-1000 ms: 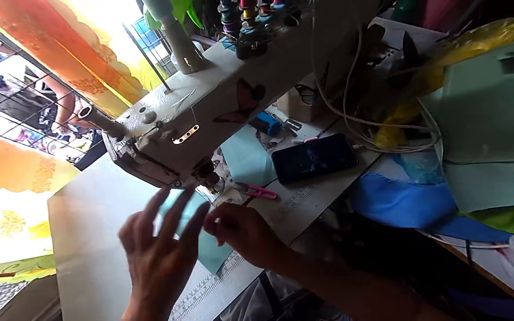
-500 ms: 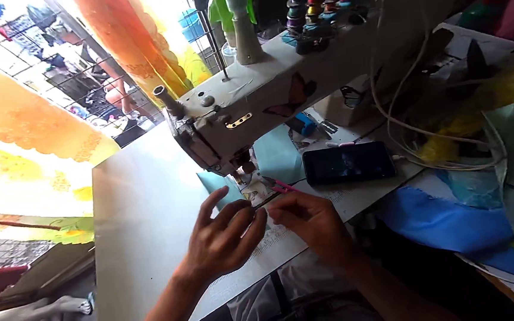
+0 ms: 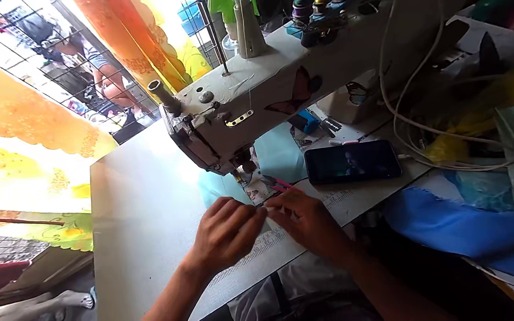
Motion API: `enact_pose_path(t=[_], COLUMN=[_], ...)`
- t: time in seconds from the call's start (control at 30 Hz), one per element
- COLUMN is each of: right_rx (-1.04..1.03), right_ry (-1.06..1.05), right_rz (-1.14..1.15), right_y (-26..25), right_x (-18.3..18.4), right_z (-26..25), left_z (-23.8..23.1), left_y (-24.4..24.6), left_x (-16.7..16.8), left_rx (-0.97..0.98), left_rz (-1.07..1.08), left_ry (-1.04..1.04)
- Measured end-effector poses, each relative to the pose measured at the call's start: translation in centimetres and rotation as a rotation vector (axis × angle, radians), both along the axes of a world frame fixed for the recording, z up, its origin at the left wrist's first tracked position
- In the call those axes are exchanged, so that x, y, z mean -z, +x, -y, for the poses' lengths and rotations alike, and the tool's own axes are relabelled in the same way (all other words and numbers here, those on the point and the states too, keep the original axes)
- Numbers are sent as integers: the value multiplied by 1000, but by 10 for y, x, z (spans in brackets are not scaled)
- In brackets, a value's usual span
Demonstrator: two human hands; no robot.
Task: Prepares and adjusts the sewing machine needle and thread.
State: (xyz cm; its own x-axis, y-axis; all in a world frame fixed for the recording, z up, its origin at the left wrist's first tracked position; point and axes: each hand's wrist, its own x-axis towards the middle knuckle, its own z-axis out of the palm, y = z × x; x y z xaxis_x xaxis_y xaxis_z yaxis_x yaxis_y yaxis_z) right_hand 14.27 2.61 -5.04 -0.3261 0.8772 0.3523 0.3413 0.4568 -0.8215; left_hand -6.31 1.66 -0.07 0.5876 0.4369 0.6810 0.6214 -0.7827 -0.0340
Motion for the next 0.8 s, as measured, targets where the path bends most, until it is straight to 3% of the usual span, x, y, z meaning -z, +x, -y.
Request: enact_pose_path(t=[0.2, 0.33, 0.43, 0.6, 0.8], right_rx=[91, 94, 87, 176, 116], right_ry=[181, 307, 306, 249, 226], right_rz=[203, 422, 539, 569, 502], right_y=[-2, -4, -9, -22, -44], right_x=[8, 17, 21, 11, -11], right_z=[-4, -15, -25, -33, -60], left_z=[-2, 1, -7, -22, -36], left_y=[-16, -23, -20, -16, -12], left_x=[25, 54, 56, 54, 47], left_rx=[-199, -387, -530, -555, -548], left_rz=[187, 332, 476, 622, 764], left_ry=[-115, -350, -526, -585, -654])
